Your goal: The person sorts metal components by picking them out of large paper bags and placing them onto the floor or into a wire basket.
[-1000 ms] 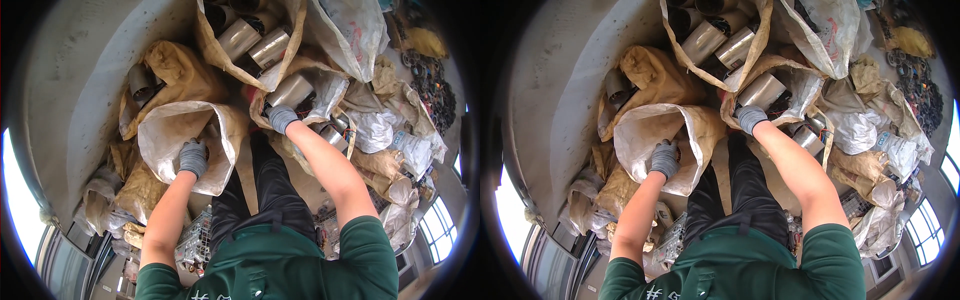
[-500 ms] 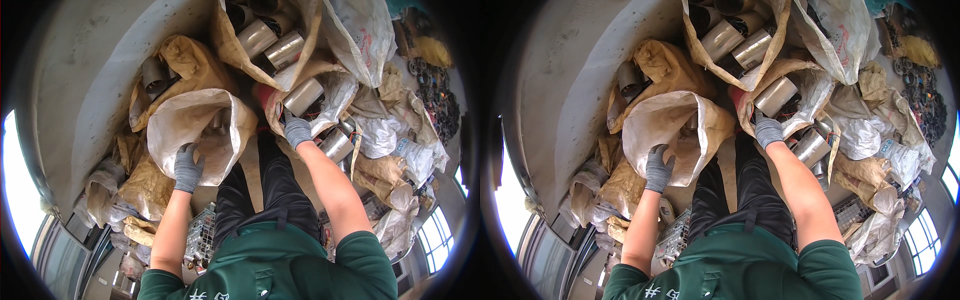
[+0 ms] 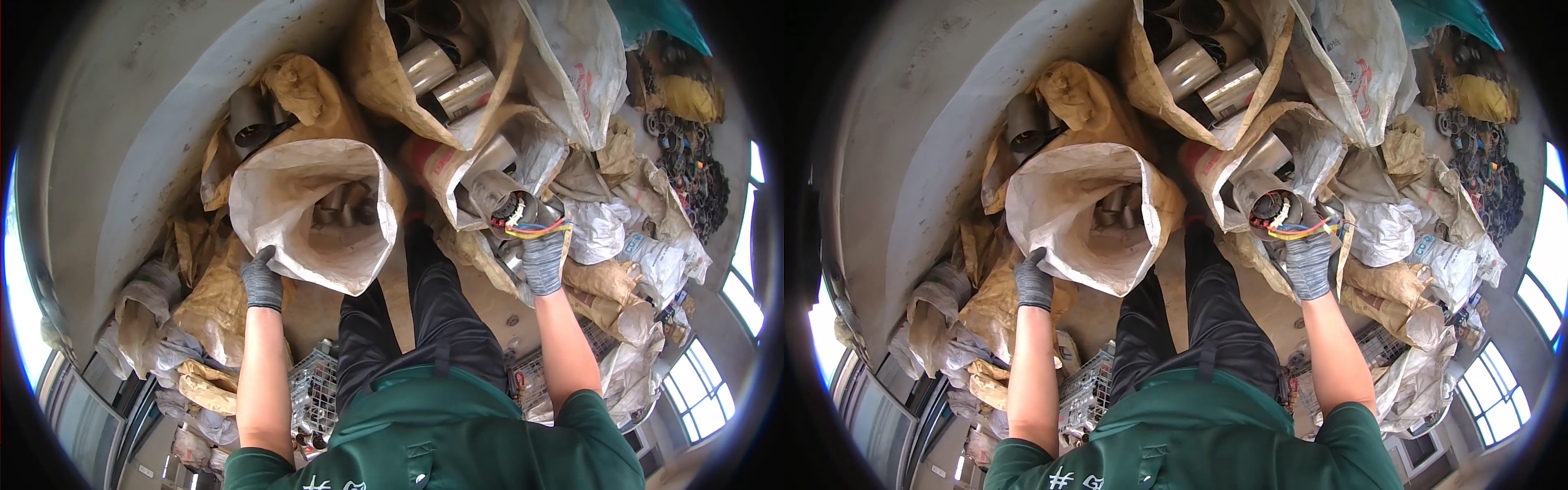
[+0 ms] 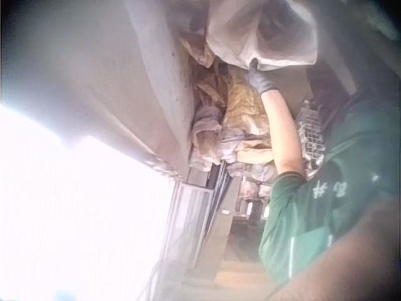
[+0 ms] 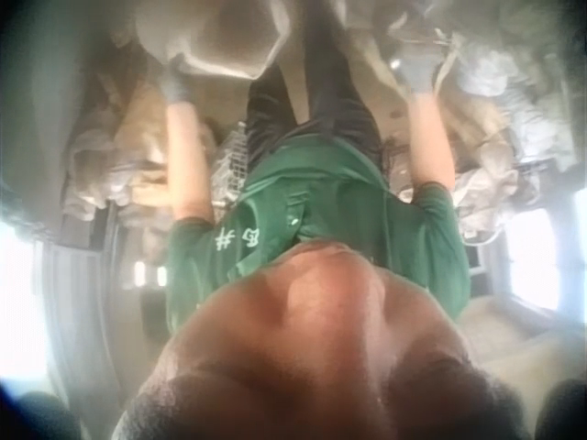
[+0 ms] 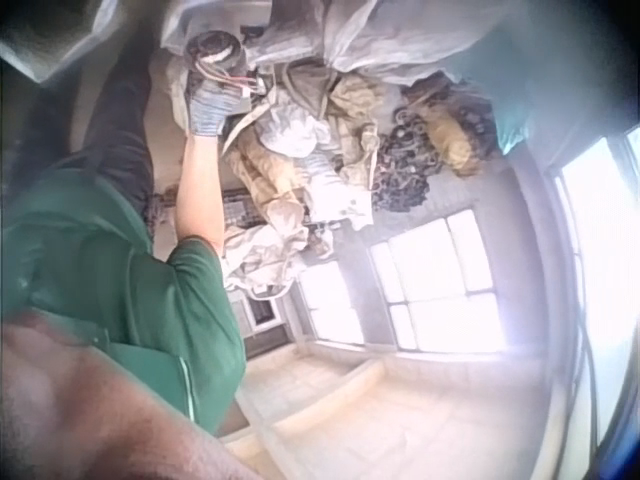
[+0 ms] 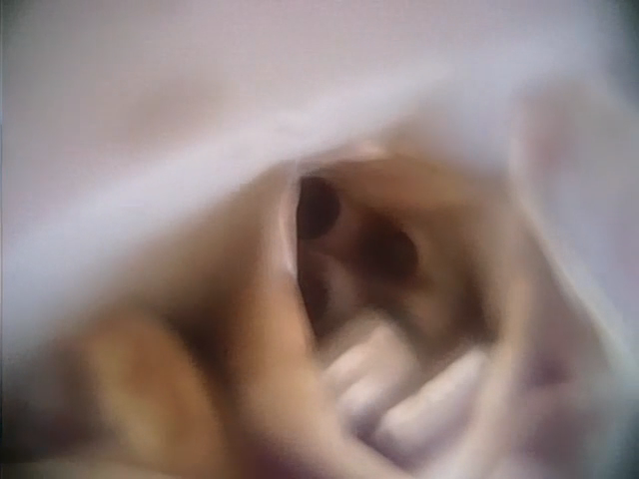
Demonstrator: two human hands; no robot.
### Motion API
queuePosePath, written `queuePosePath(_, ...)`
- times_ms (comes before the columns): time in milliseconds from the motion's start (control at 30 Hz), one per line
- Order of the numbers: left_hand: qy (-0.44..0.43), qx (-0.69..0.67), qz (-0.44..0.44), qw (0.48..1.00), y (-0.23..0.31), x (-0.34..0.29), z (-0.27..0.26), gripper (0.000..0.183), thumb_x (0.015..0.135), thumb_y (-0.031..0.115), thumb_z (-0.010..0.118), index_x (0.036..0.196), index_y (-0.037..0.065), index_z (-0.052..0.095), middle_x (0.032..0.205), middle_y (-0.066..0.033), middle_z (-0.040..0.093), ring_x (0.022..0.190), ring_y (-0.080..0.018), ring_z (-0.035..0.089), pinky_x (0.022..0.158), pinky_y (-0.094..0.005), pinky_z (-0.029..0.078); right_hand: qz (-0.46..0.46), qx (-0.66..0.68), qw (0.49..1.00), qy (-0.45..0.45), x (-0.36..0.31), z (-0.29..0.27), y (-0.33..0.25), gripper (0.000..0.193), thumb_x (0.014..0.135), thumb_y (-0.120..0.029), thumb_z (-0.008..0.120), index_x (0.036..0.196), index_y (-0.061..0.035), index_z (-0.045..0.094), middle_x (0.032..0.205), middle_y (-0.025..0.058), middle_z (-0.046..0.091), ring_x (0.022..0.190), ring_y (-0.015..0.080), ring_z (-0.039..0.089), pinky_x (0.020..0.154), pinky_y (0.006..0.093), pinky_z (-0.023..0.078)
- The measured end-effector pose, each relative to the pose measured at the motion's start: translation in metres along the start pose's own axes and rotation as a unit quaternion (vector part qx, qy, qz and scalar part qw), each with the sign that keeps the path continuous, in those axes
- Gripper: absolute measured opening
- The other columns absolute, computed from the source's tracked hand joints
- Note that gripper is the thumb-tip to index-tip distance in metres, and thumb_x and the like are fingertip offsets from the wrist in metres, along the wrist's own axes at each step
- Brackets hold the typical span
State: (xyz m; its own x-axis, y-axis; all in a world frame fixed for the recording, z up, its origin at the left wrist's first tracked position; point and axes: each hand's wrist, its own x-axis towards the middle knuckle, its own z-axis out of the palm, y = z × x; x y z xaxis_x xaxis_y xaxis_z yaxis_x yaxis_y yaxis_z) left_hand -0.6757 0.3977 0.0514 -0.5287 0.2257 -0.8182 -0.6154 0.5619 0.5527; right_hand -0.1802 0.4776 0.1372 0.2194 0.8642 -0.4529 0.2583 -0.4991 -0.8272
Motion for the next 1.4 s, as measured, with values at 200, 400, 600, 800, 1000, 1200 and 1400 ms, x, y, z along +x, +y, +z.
queuePosePath(200,-0.154,-0.011,0.102,0.983,-0.021,-0.029,0.010,0.072,0.072,-0.007,0.056,0.142,-0.001,0.041,0.126,-0.0159,0.058,0.115,-0.0305,0.057,0.101,-0.0387,0.046,0.278,0.319,0.901,-0.090,-0.008,0.070,-0.014,0.017,0.086,-0.017,0.070,0.099,-0.0099,0.063,0.071,0.0060,0.063,0.047,0.0121,0.057,0.037,0.0207,0.042)
queuePosePath(400,-0.108,0.019,0.062,0.992,-0.032,-0.032,0.003,0.057,0.081,-0.007,0.060,0.136,0.000,0.046,0.125,-0.0141,0.058,0.113,-0.0287,0.058,0.098,-0.0384,0.047,-0.225,-0.329,0.859,-0.322,0.000,0.222,-0.021,0.022,0.087,-0.013,0.054,0.104,-0.0030,0.064,0.075,0.0205,0.068,0.067,0.0354,0.067,0.061,0.0462,0.051)
queuePosePath(600,-0.137,-0.003,0.099,0.986,-0.039,-0.033,0.007,0.054,0.080,-0.007,0.056,0.134,-0.001,0.050,0.119,-0.0151,0.061,0.107,-0.0290,0.061,0.094,-0.0405,0.050,-0.306,-0.450,0.714,-0.441,-0.021,0.319,0.050,0.019,0.083,-0.011,0.054,0.084,-0.0056,0.072,0.076,0.0188,0.071,0.071,0.0329,0.070,0.060,0.0459,0.053)
queuePosePath(800,-0.058,0.016,0.077,0.995,-0.032,-0.032,0.001,0.055,0.079,-0.006,0.061,0.133,-0.002,0.049,0.121,-0.0156,0.060,0.107,-0.0290,0.060,0.093,-0.0398,0.050,-0.325,-0.263,0.877,-0.238,-0.011,0.207,-0.008,0.020,0.090,-0.019,0.056,0.097,-0.0033,0.067,0.093,0.0170,0.068,0.080,0.0359,0.066,0.073,0.0444,0.054)
queuePosePath(1000,-0.041,0.077,0.112,0.990,-0.031,-0.033,0.007,0.055,0.082,-0.003,0.063,0.135,-0.002,0.049,0.123,-0.0143,0.060,0.108,-0.0287,0.060,0.094,-0.0395,0.049,-0.107,-0.479,0.868,-0.071,0.123,0.024,0.077,0.021,0.079,-0.016,0.063,0.092,-0.0018,0.070,0.099,0.0206,0.068,0.097,0.0368,0.064,0.088,0.0423,0.051)
queuePosePath(1200,-0.088,0.125,0.117,0.981,-0.034,-0.033,0.017,0.056,0.084,0.003,0.067,0.137,-0.002,0.048,0.126,-0.0127,0.059,0.110,-0.0264,0.057,0.098,-0.0358,0.045,0.015,-0.714,0.625,-0.315,0.197,-0.019,0.189,0.029,0.082,-0.016,0.060,0.104,-0.0036,0.074,0.112,0.0171,0.070,0.106,0.0345,0.066,0.088,0.0443,0.053)
queuePosePath(1400,-0.074,0.150,0.090,0.982,-0.033,-0.037,0.015,0.053,0.086,0.001,0.063,0.137,-0.001,0.047,0.127,-0.0117,0.059,0.113,-0.0255,0.056,0.099,-0.0365,0.044,0.046,-0.700,0.604,-0.378,0.188,0.027,0.160,0.037,0.087,-0.024,0.054,0.116,-0.0089,0.072,0.125,0.0150,0.066,0.119,0.0308,0.062,0.098,0.0446,0.048)
